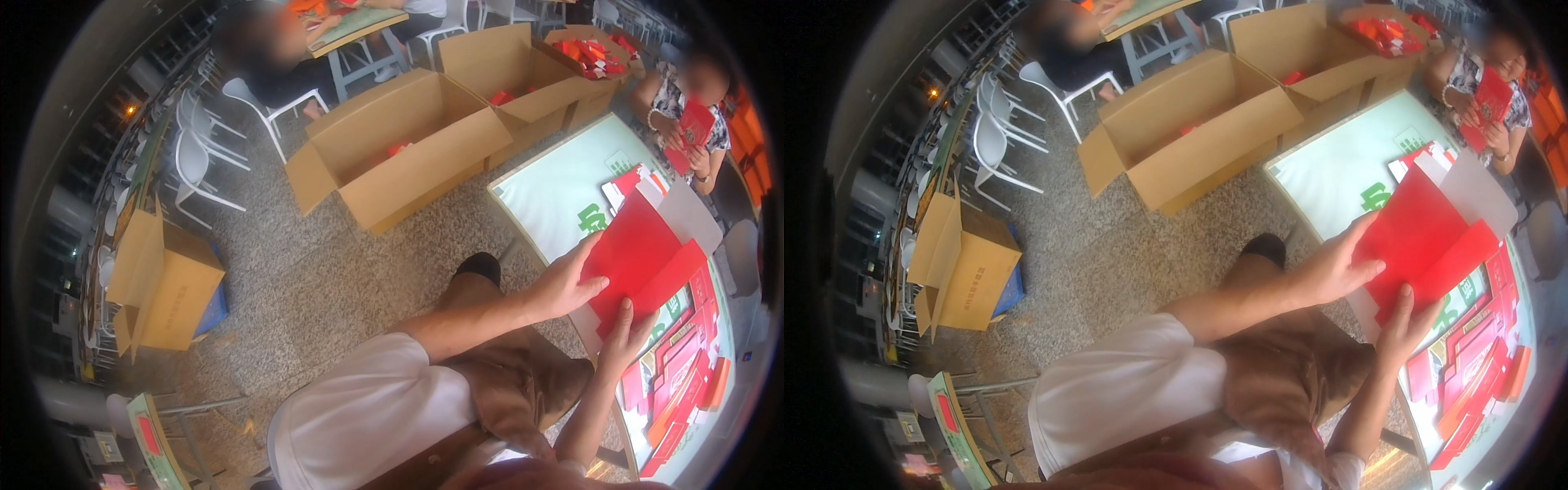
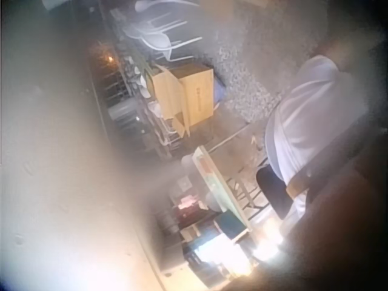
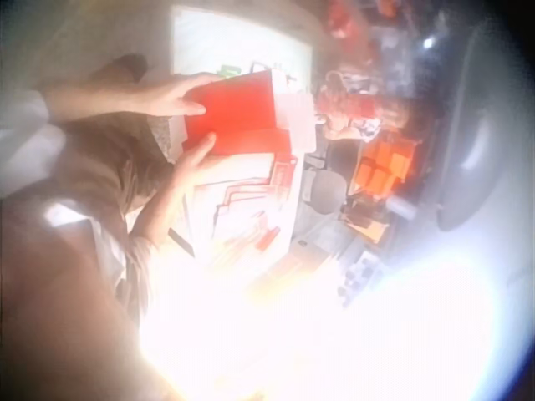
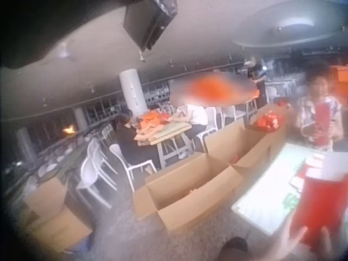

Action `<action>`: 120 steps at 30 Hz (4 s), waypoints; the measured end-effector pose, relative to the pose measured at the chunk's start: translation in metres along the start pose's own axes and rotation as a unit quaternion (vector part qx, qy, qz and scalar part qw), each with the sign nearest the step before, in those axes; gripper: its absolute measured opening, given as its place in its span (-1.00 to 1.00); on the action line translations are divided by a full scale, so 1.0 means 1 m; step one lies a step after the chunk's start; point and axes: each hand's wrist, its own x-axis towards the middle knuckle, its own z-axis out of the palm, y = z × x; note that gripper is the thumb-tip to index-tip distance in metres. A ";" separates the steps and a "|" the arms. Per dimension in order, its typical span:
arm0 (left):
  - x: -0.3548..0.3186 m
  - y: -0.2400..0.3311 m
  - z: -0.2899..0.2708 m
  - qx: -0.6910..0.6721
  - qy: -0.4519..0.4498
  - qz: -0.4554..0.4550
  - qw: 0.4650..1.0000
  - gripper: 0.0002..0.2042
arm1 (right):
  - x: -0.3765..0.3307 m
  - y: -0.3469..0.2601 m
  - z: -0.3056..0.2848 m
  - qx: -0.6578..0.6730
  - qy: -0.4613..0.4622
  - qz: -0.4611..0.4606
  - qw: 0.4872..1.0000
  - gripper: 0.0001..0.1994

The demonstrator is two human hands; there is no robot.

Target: The person unpacks orange gift boxes from a cardboard carton, places them on a table, and folds red paper inserts into small boxes. The person then places the folded inserts into the orange boxes and closes them.

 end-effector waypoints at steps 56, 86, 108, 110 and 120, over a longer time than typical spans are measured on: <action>-0.001 0.021 -0.018 -0.154 -0.121 0.007 0.981 -0.69 | -0.029 0.023 -0.032 0.229 -0.103 0.153 0.956 -0.12; -0.011 0.010 -0.016 -0.166 -0.032 -0.121 0.978 -0.66 | 0.006 -0.050 -0.008 0.222 -0.041 0.064 0.972 -0.60; -0.003 0.015 -0.027 -0.089 -0.045 -0.078 0.992 -0.60 | -0.024 -0.014 -0.006 0.191 -0.110 0.165 0.961 -0.80; -0.003 0.017 -0.023 0.030 -0.009 -0.078 0.996 -0.63 | -0.028 -0.017 0.000 0.193 -0.091 0.167 0.963 -0.79; -0.019 -0.007 -0.011 -0.097 -0.067 -0.076 0.990 -0.65 | -0.022 -0.013 -0.005 0.210 -0.004 0.162 0.964 -0.68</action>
